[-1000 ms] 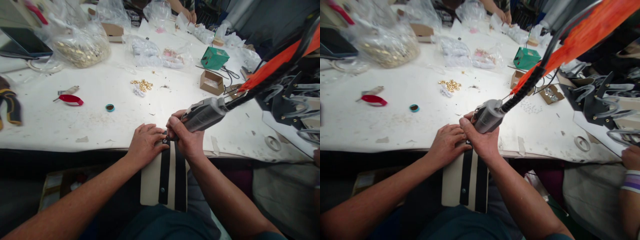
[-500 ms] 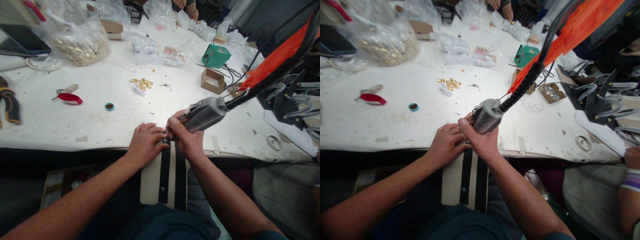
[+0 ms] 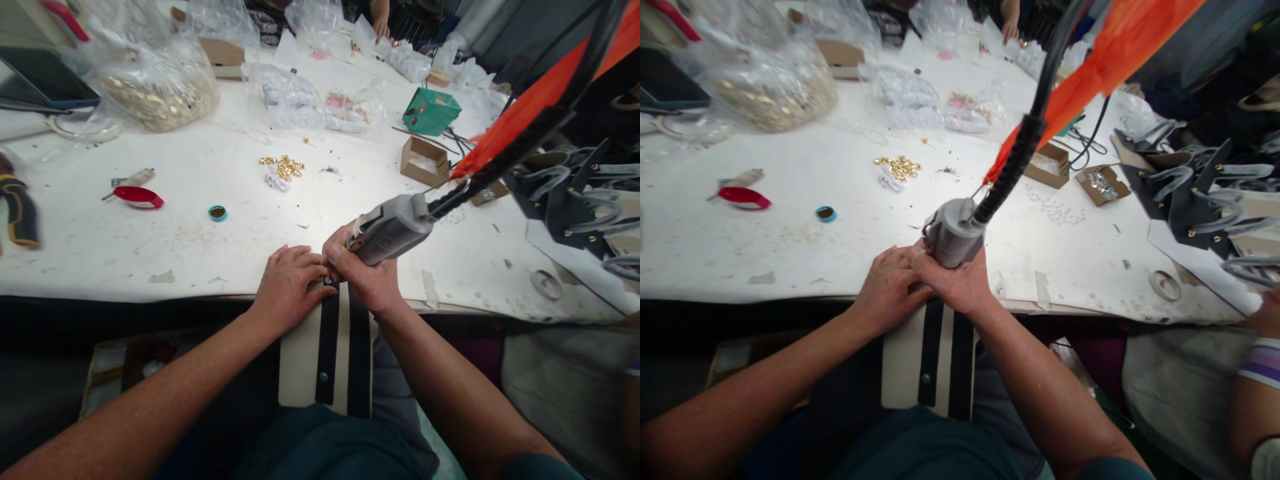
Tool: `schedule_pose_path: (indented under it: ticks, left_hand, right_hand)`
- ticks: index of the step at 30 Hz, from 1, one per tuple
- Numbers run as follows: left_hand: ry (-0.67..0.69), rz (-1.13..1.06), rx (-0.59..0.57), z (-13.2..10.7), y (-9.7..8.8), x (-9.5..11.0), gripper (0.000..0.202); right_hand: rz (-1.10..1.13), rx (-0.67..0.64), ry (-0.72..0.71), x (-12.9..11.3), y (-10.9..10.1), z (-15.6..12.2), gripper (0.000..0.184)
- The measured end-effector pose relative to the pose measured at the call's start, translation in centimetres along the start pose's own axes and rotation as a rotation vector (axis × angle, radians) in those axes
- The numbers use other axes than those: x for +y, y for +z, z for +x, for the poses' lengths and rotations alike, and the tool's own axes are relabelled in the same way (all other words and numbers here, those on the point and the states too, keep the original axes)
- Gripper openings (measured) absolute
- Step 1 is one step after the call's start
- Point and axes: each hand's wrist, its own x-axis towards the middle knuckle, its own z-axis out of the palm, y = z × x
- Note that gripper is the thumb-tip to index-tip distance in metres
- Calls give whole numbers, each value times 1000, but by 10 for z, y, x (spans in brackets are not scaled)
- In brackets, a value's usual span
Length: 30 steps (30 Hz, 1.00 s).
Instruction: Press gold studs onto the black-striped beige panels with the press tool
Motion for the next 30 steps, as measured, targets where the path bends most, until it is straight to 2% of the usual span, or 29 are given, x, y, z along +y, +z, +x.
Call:
schedule_pose_path:
  ticks: [7, 15, 21, 24, 30]
  left_hand:
    - [-1, 48, -14, 1, 1, -2, 28]
    - [10, 62, 1, 1, 1, -2, 31]
    - [-8, -1, -13, 2, 0, 0, 29]
    - [-8, -18, -7, 3, 1, -1, 26]
    - [-30, 6, 17, 5, 4, 2, 27]
  right_hand:
    - [-26, -99, 6, 7, -5, 4, 38]
    - [-20, -129, 12, 12, -7, 5, 35]
    - [8, -195, 14, 5, -11, 7, 34]
    - [3, -242, -30, 3, -14, 10, 29]
    - [-45, -200, -35, 7, -13, 13, 42]
